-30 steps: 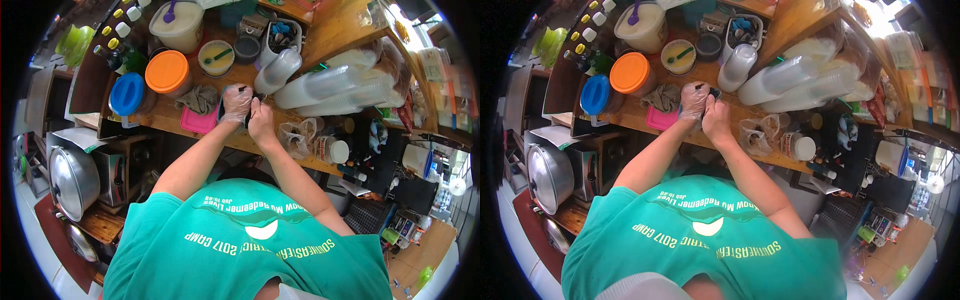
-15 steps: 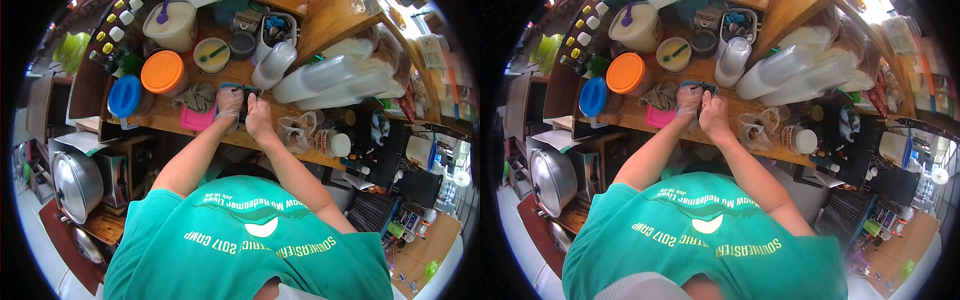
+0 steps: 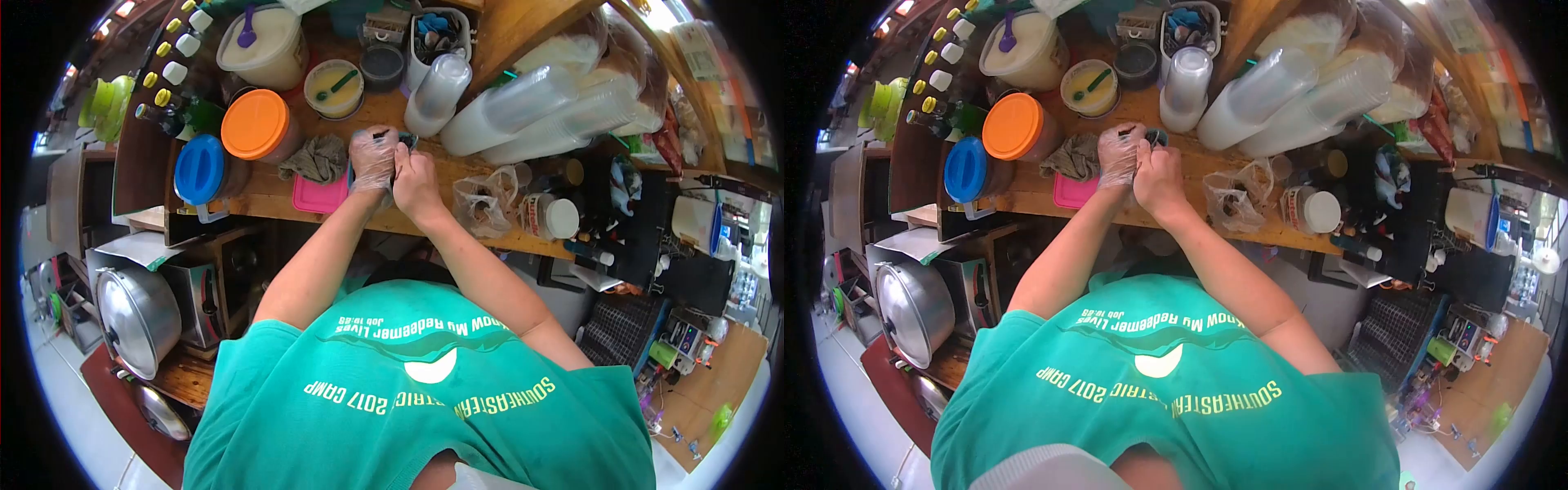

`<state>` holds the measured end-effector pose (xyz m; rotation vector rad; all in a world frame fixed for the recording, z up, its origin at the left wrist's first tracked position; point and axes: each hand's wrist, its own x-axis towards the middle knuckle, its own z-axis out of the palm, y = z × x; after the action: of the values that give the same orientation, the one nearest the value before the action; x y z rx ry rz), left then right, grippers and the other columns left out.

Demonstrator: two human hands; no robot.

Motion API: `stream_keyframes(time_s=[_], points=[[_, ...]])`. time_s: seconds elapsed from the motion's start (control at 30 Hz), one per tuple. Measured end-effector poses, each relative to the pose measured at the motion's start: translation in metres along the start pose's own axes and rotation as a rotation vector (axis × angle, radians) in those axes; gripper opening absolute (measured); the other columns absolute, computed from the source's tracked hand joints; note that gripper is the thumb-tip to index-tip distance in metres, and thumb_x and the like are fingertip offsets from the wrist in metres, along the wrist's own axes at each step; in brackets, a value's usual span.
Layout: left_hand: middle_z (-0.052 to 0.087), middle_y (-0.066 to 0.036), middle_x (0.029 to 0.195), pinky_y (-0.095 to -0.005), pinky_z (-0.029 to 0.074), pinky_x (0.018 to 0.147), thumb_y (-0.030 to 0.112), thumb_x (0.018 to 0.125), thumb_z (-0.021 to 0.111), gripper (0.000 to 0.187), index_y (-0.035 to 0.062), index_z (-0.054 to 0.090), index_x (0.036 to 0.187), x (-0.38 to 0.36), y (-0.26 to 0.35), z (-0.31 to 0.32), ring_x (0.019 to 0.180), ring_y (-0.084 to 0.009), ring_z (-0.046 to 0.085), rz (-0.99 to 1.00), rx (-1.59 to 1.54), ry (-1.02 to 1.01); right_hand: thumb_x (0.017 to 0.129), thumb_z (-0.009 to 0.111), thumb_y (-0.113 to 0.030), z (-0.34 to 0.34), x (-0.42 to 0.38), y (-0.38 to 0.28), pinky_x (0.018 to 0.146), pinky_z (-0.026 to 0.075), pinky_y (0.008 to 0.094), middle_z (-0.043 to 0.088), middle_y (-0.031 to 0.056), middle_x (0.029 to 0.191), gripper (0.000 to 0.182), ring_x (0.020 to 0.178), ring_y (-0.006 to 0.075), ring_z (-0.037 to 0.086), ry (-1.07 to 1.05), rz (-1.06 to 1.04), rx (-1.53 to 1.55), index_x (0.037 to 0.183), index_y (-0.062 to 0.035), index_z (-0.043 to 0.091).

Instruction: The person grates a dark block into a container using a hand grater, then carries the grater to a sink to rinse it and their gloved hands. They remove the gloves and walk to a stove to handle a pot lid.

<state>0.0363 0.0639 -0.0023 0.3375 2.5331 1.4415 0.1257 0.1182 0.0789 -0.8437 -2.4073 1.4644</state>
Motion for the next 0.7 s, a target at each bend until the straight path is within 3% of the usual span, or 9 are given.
stream_keyframes(time_s=[0.07,0.17,0.23,0.3,0.37,0.43,0.5,0.57,0.7], points=[[0.067,-0.016,0.074,-0.0352,0.048,0.062,0.029,0.079,0.063,0.027,0.0026,0.069,0.081,-0.01,0.017,-0.002,0.061,-0.0264,0.061,0.039,-0.371,0.089,0.099,0.039,-0.023,0.006,0.001,0.011,0.07,0.04,0.0508,0.058,0.0292,0.071,0.047,0.072,0.0474,0.055,0.11,-0.195,-0.096,0.067,0.0058,0.058],[0.065,-0.018,0.07,-0.036,0.049,0.059,0.027,0.077,0.063,0.024,0.004,0.07,0.075,-0.001,-0.01,0.008,0.062,-0.0302,0.064,-0.055,-0.024,0.06,0.099,0.039,-0.023,-0.012,-0.002,-0.007,0.072,0.041,0.0509,0.059,0.0296,0.074,0.046,0.074,0.0475,0.055,-0.025,0.023,0.036,0.069,0.0058,0.059],[0.066,-0.017,0.073,-0.0352,0.049,0.061,0.028,0.078,0.065,0.024,0.004,0.07,0.077,0.003,-0.013,0.009,0.062,-0.0283,0.064,-0.13,-0.011,-0.022,0.1,0.039,-0.025,-0.008,0.0,0.002,0.065,0.038,0.0491,0.056,0.0267,0.068,0.048,0.067,0.0439,0.052,0.018,-0.042,0.065,0.065,0.0048,0.054],[0.067,-0.017,0.073,-0.0362,0.05,0.062,0.028,0.076,0.065,0.025,0.0046,0.071,0.078,-0.002,0.007,0.005,0.062,-0.0281,0.064,-0.027,-0.194,0.12,0.101,0.039,-0.028,-0.002,0.002,0.007,0.059,0.035,0.0473,0.052,0.0237,0.061,0.051,0.06,0.0402,0.05,0.058,-0.09,0.099,0.061,0.0039,0.048],[0.067,-0.017,0.073,-0.0368,0.05,0.062,0.029,0.076,0.064,0.025,0.0048,0.071,0.077,-0.007,0.02,0.002,0.062,-0.0289,0.064,0.018,-0.255,0.146,0.099,0.039,-0.023,0.001,0.001,0.009,0.072,0.041,0.0503,0.06,0.0285,0.074,0.046,0.077,0.0462,0.056,0.082,-0.06,-0.053,0.071,0.0066,0.061],[0.067,-0.017,0.073,-0.0374,0.05,0.062,0.029,0.075,0.064,0.025,0.005,0.071,0.076,-0.006,0.019,0.002,0.062,-0.0296,0.064,0.072,-0.329,0.187,0.099,0.039,-0.023,-0.002,-0.002,0.004,0.073,0.041,0.0505,0.06,0.0291,0.075,0.046,0.077,0.0466,0.056,0.057,-0.009,0.005,0.072,0.007,0.061],[0.067,-0.018,0.075,-0.0363,0.05,0.064,0.027,0.076,0.063,0.025,0.0036,0.07,0.076,0.003,-0.013,0.011,0.064,-0.0304,0.064,-0.054,-0.032,0.092,0.099,0.039,-0.023,-0.005,-0.001,-0.001,0.073,0.04,0.0506,0.06,0.0297,0.075,0.047,0.078,0.047,0.056,0.029,0.02,0.061,0.072,0.0073,0.061],[0.067,-0.018,0.076,-0.0354,0.05,0.065,0.028,0.078,0.064,0.025,0.0033,0.07,0.077,0.008,-0.026,0.015,0.066,-0.0312,0.065,-0.114,-0.003,0.055,0.101,0.04,-0.028,-0.003,-0.001,0.001,0.057,0.034,0.0433,0.048,0.0199,0.057,0.05,0.055,0.0335,0.045,0.057,-0.058,0.116,0.063,0.004,0.048],[0.067,-0.019,0.075,-0.036,0.05,0.064,0.026,0.077,0.063,0.025,0.0019,0.07,0.075,-0.004,0.017,-0.001,0.067,-0.0312,0.066,0.035,-0.143,0.105,0.101,0.039,-0.028,0.001,-0.001,0.003,0.057,0.034,0.043,0.048,0.019,0.057,0.05,0.055,0.0325,0.045,0.064,-0.058,0.131,0.063,0.0036,0.049]])
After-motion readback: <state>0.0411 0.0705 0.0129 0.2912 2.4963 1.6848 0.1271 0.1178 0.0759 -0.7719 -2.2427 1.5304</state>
